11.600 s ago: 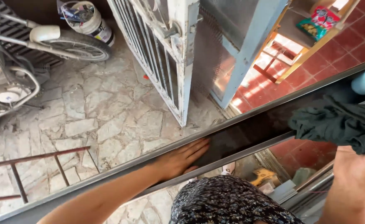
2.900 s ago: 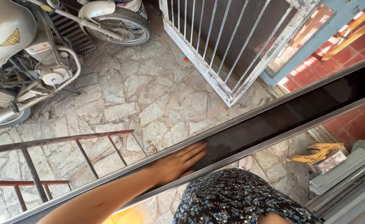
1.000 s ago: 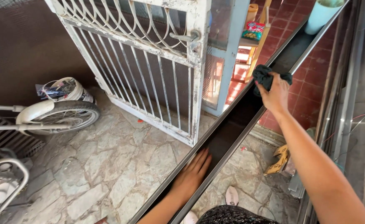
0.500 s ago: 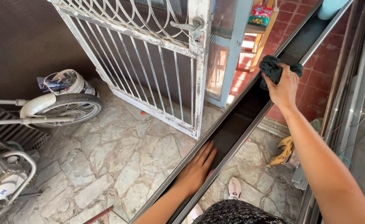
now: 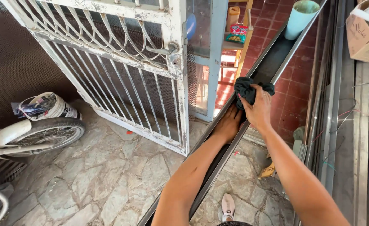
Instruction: Cleaning the interior of a long metal U-channel profile using a cloth and moving a cup along it.
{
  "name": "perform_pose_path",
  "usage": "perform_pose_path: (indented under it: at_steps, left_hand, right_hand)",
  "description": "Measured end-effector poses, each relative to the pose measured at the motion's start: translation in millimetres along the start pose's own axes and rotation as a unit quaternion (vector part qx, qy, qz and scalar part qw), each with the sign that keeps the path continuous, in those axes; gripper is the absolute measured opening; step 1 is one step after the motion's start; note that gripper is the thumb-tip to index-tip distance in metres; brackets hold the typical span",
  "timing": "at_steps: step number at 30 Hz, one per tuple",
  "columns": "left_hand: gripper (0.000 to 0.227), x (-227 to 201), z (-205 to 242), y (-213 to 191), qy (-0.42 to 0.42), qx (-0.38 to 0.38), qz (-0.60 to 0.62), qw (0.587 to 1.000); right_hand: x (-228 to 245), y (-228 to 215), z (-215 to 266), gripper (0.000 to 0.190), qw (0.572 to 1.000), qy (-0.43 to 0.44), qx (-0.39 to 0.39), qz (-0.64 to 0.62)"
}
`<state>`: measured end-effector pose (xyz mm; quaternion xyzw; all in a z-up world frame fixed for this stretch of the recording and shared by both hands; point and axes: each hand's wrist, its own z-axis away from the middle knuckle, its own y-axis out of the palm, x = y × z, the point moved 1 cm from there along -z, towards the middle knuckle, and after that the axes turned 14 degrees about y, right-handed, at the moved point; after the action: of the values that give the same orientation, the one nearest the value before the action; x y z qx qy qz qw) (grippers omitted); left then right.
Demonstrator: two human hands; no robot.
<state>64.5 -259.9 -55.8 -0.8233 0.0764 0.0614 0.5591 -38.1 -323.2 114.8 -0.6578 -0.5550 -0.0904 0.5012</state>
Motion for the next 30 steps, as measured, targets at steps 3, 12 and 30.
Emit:
perform_pose_path:
  at_steps: [3, 12, 30]
  left_hand:
    - [0.064, 7.1, -15.1, 18.3, -0.016, 0.008, -0.011, 1.000]
    - [0.061, -46.1, 90.5, -73.3, 0.003, -0.034, 0.004, 0.999]
    - [0.076, -138.6, 300.8, -396.0, -0.100, -0.343, 0.435, 0.826]
  right_hand:
    - [-2.4, 0.5, -1.3, 0.053, 1.000, 0.012, 0.013, -0.020]
    - [-15.2, 6.4, -14.2, 0.051, 1.000, 0.013, -0.005, 0.019]
    - [271.4, -108.6, 117.3, 0.070, 0.686, 0.067, 0.515, -0.510]
